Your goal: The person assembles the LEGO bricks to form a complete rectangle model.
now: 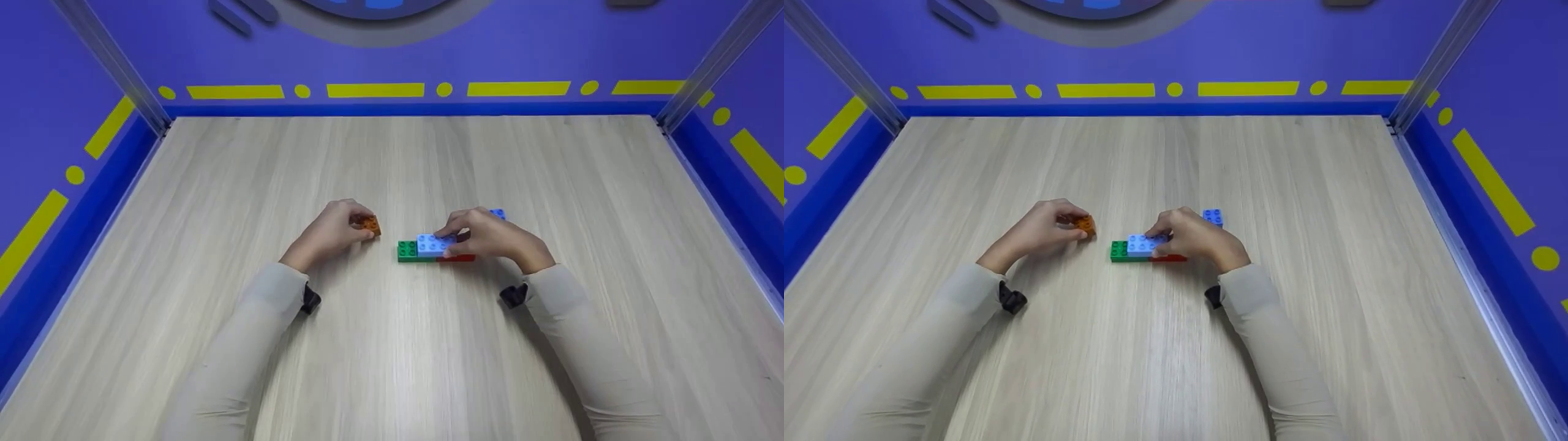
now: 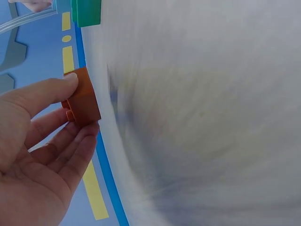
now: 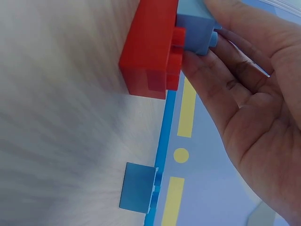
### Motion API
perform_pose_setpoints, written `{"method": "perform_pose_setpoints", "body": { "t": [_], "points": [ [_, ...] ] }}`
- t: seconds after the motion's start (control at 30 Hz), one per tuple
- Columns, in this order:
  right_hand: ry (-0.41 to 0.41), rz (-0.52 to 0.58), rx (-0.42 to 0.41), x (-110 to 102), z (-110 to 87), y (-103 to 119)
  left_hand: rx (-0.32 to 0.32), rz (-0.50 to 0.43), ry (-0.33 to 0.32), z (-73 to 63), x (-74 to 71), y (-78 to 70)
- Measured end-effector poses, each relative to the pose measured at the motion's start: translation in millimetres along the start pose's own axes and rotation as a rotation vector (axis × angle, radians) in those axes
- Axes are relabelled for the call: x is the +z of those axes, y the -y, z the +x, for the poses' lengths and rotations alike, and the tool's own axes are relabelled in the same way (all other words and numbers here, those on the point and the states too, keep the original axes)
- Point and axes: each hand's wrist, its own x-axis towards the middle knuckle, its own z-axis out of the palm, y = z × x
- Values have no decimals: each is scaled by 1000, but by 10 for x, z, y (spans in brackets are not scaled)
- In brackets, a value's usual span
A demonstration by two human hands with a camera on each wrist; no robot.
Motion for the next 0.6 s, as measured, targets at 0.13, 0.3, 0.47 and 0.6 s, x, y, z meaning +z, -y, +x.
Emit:
{"method": "perform_pose_setpoints", "body": {
  "t": [0.13,0.3,0.47,0.6],
  "points": [
    [-3,0,-6,8,4,-4,32,0,8,-9,11,-38],
    [-5,-4,-8,18,3,-13,55,11,24,-7,24,-88],
    [-7,-13,-2,25,12,-22,98,9,33,-13,46,-132],
    [-12,-18,-13,17,15,-26,130,13,36,-21,64,-179]
  ]
}}
